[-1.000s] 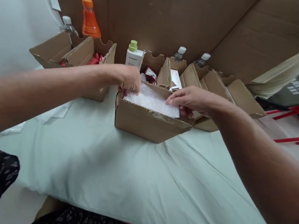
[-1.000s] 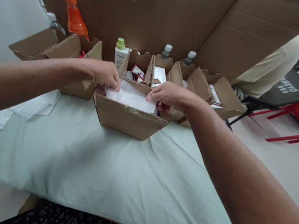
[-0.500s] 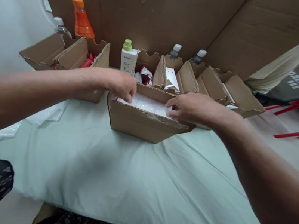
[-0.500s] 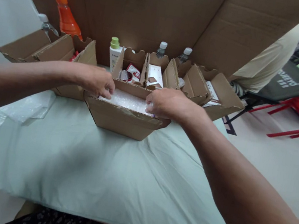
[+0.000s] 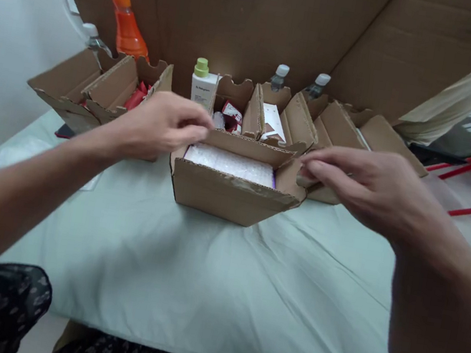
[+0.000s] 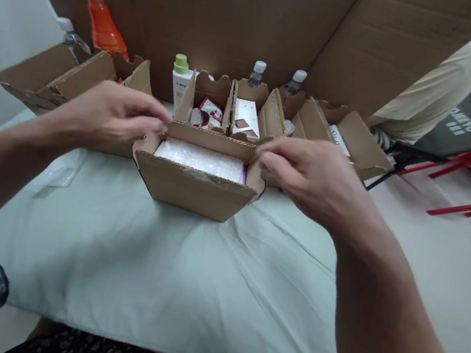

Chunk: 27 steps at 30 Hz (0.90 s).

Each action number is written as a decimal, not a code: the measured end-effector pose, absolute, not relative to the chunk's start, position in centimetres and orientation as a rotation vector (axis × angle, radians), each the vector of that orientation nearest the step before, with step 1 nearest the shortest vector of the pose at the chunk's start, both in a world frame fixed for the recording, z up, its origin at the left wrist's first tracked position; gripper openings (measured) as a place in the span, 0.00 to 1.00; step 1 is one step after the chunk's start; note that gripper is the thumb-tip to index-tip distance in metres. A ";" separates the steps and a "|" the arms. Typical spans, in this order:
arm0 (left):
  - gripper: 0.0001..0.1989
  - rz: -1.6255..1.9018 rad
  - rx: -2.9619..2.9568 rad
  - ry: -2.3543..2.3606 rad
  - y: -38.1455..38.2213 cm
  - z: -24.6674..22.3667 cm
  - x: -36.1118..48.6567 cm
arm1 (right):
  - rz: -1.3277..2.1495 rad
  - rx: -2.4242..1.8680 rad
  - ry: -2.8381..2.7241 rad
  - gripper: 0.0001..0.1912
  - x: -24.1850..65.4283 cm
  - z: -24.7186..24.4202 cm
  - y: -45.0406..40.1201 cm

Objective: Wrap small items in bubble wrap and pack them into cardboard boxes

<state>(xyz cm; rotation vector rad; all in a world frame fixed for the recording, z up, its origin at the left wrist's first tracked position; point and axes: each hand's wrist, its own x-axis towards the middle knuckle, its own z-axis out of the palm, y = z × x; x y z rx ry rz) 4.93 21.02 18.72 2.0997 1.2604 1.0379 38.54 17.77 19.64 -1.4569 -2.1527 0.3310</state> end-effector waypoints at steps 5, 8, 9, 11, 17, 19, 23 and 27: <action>0.36 1.274 1.712 1.429 15.5 9.3 1.2 | 0.654 -1.541 -1.740 0.24 41.6 11.3 13.6; 0.53 1.203 1.630 1.311 15.6 3.7 2.6 | 0.867 -1.453 -1.674 0.36 38.9 5.9 13.8; 0.55 1.200 1.592 1.248 16.0 2.7 3.5 | 0.888 -1.430 -1.651 0.35 37.8 4.8 14.1; 0.55 1.212 1.510 1.137 16.9 2.0 5.2 | 0.874 -1.405 -1.607 0.32 35.9 3.6 14.8; 0.47 1.226 1.397 1.180 13.9 2.5 6.7 | 0.805 -1.390 -1.543 0.30 34.4 4.3 11.9; 0.43 1.207 1.390 1.240 10.5 2.0 5.3 | 0.818 -1.405 -1.583 0.29 34.0 4.8 9.3; 0.34 1.212 1.364 1.440 5.6 2.2 0.5 | 0.868 -1.374 -1.689 0.29 30.5 6.8 7.1; 0.38 1.397 1.417 1.419 8.1 6.4 -1.5 | 0.916 -1.197 -1.669 0.31 27.4 9.8 10.6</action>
